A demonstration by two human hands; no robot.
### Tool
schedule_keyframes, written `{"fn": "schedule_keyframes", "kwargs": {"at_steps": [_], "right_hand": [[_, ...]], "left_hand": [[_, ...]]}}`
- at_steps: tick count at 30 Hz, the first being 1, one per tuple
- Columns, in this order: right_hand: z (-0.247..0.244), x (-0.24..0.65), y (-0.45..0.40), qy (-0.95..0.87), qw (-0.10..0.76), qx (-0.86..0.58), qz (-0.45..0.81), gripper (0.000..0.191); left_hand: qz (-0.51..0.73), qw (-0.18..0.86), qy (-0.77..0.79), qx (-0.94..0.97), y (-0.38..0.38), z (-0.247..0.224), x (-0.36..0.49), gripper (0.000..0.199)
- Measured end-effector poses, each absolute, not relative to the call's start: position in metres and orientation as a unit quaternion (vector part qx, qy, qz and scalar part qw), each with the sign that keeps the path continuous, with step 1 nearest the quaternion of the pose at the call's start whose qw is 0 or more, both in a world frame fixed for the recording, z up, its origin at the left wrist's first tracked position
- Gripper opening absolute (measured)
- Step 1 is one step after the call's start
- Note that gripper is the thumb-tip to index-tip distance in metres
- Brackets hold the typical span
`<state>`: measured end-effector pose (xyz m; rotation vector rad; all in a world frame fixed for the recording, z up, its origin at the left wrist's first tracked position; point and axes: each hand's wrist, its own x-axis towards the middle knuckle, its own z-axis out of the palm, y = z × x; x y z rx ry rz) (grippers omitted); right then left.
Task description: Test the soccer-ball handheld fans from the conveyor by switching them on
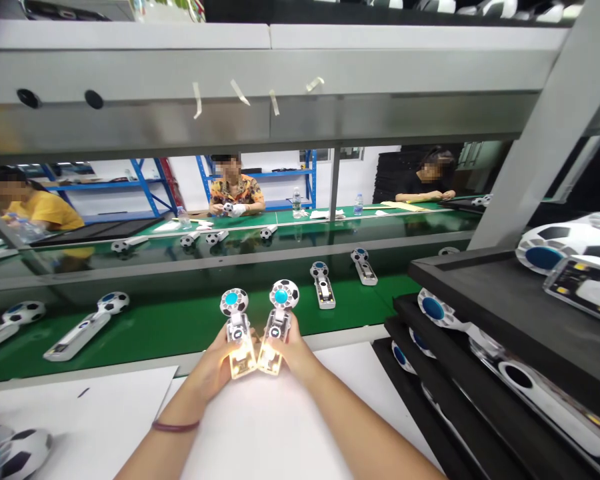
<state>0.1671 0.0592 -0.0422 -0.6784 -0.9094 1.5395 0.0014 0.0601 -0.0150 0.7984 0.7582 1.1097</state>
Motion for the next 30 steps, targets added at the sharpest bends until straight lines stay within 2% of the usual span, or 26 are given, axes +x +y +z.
{"fn": "schedule_keyframes", "kwargs": {"at_steps": [3,8,15,23,30], "right_hand": [[-0.039,0.167,0.058,-0.386,0.577,-0.293,0.658,0.081],[-0.040,0.166,0.057,-0.374,0.577,-0.288,0.667,0.081],[-0.039,0.164,0.057,-0.364,0.580,-0.278,0.674,0.079],[-0.027,0.161,0.052,-0.307,0.575,-0.282,0.704,0.089],[-0.026,0.164,0.048,-0.313,0.546,-0.279,0.725,0.089]], "left_hand": [[0.493,0.708,0.338,0.376,0.060,-0.016,0.002,0.051],[0.482,0.718,0.330,0.379,0.059,-0.016,0.002,0.044],[0.470,0.724,0.321,0.389,0.057,-0.016,0.001,0.045],[0.479,0.716,0.340,0.376,0.057,-0.015,0.001,0.050],[0.474,0.724,0.331,0.376,0.055,-0.012,0.003,0.048]]}}
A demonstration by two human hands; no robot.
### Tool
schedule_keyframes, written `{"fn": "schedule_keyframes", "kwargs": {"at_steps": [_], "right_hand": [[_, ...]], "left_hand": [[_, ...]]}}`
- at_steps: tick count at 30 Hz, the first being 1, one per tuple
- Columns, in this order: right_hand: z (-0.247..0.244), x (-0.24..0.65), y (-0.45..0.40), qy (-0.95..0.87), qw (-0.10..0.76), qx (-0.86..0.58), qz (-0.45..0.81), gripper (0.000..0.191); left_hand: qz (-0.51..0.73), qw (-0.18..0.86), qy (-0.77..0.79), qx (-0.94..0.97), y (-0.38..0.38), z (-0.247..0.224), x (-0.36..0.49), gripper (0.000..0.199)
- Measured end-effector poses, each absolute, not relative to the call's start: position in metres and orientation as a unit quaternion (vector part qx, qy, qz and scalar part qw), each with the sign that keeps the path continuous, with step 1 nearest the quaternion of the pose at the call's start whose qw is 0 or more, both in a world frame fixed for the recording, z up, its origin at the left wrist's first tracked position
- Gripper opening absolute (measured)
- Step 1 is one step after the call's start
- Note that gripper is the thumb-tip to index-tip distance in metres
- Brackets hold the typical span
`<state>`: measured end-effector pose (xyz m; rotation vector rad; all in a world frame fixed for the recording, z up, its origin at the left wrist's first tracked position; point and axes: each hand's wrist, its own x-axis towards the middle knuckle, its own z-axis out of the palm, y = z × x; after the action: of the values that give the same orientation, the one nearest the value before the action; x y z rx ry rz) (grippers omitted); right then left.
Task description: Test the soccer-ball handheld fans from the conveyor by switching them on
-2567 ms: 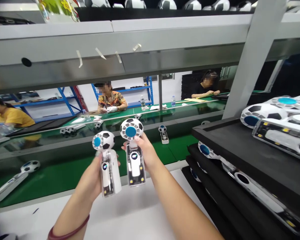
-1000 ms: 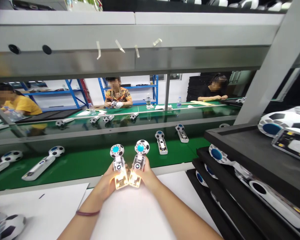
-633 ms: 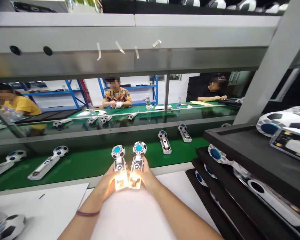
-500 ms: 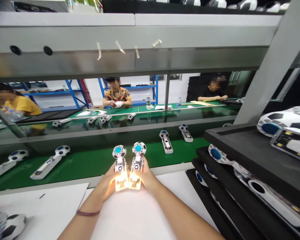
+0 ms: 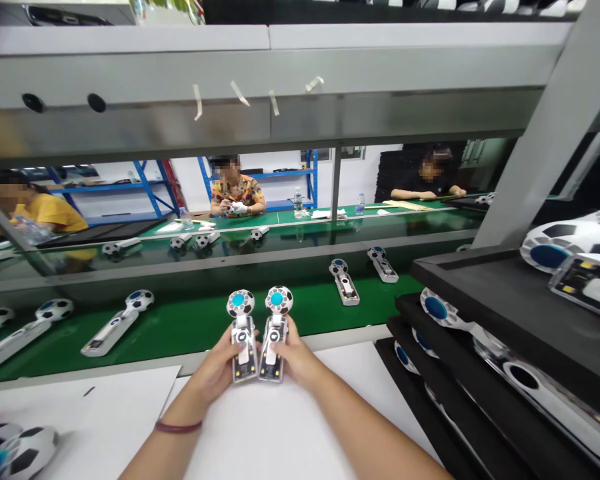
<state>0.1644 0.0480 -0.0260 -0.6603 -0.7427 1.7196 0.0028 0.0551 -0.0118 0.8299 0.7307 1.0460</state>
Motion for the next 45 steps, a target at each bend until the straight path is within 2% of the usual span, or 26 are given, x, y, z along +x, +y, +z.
{"fn": "schedule_keyframes", "kwargs": {"at_steps": [15,20,24,30,33,45], "right_hand": [[-0.032,0.166,0.047,-0.350,0.535,-0.245,0.729,0.089],[-0.034,0.167,0.047,-0.374,0.521,-0.231,0.732,0.101],[-0.036,0.168,0.047,-0.381,0.525,-0.228,0.726,0.100],[-0.037,0.168,0.048,-0.384,0.527,-0.227,0.724,0.097],[-0.040,0.168,0.049,-0.390,0.528,-0.215,0.723,0.096],[-0.041,0.169,0.049,-0.377,0.528,-0.246,0.720,0.101]], "left_hand": [[0.468,0.732,0.317,0.381,0.057,-0.017,0.001,0.049],[0.488,0.718,0.311,0.387,0.057,-0.020,0.002,0.052],[0.482,0.724,0.310,0.384,0.057,-0.019,0.001,0.052],[0.465,0.739,0.282,0.396,0.056,-0.020,0.000,0.077],[0.464,0.740,0.286,0.394,0.056,-0.020,-0.001,0.083],[0.458,0.738,0.288,0.404,0.055,-0.019,0.000,0.082]]}}
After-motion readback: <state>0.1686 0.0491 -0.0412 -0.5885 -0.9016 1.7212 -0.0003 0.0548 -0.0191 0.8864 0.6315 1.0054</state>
